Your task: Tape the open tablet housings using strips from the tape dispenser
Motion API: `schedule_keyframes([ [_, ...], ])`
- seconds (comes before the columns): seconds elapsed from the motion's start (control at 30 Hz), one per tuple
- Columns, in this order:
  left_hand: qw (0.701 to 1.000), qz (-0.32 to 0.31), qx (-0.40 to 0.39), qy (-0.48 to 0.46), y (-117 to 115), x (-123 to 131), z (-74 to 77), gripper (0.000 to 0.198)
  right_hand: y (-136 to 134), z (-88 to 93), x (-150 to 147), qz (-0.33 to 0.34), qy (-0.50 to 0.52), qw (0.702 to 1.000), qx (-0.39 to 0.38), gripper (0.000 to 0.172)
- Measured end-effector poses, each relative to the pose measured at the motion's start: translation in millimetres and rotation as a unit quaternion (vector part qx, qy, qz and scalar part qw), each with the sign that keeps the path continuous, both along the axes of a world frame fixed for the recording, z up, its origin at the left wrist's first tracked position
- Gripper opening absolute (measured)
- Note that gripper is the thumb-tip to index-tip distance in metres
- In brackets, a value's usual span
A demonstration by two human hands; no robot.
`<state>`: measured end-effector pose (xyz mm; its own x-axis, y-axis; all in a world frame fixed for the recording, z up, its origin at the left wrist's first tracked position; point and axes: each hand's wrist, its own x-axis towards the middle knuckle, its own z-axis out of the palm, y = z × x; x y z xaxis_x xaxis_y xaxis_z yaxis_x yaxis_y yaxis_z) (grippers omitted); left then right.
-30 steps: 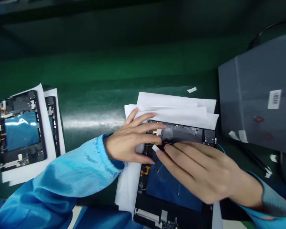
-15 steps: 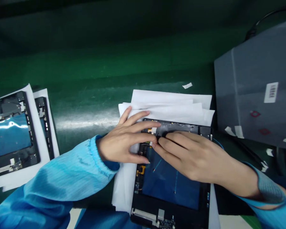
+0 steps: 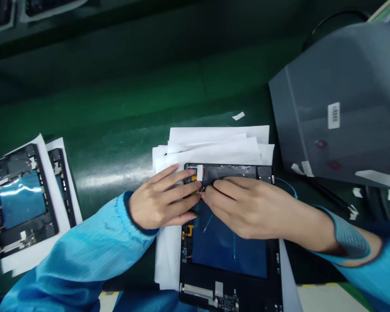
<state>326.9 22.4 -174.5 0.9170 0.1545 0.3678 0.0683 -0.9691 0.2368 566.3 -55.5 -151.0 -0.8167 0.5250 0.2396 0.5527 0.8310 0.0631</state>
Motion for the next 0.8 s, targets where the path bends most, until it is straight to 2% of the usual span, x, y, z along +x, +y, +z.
schedule_keyframes([
  [0.1, 1.000, 0.001, 0.000, 0.019, 0, -1, -0.3, 0.030, -2, 1.4, -6, -0.028, -0.026, 0.999, -0.020, 0.030],
  [0.2, 0.999, -0.012, -0.022, 0.032, 2, -3, -7.7, 0.031, -16, 15.0, -8, -0.093, -0.016, 0.995, -0.028, 0.033],
  [0.3, 0.997, -0.027, -0.045, 0.063, 5, -6, -15.7, 0.037, -51, 33.6, 7, -0.165, 0.044, 0.985, 0.026, 0.032],
  [0.33, 0.996, -0.028, -0.048, 0.071, 6, -7, -17.2, 0.038, -67, 36.7, 16, -0.204, 0.064, 0.975, 0.054, 0.036],
  [0.37, 0.996, -0.028, -0.047, 0.073, 7, -7, -17.8, 0.038, -83, 36.8, 28, -0.249, 0.076, 0.962, 0.083, 0.048],
  [0.43, 0.997, -0.025, -0.042, 0.059, 10, -8, -16.1, 0.035, -113, 27.4, 55, -0.399, 0.088, 0.899, 0.158, 0.077],
  [0.47, 0.998, -0.024, -0.039, 0.046, 11, -7, -13.9, 0.034, -125, 18.9, 69, -0.461, 0.088, 0.860, 0.200, 0.078],
  [0.53, 0.999, -0.023, -0.029, 0.023, 13, -6, -8.2, 0.030, -136, -0.7, 94, -0.513, 0.048, 0.833, 0.201, 0.070],
  [0.6, 1.000, -0.022, -0.016, 0.011, 13, -4, -2.4, 0.027, -131, -16.0, 110, -0.504, 0.025, 0.843, 0.187, 0.062],
  [0.67, 1.000, -0.021, -0.004, 0.005, 12, -2, 1.5, 0.026, -117, -22.1, 116, -0.469, 0.021, 0.858, 0.211, 0.057],
  [0.8, 1.000, -0.008, 0.009, 0.003, 9, -2, 3.3, 0.025, -94, -15.1, 110, -0.422, 0.044, 0.863, 0.275, 0.047],
])
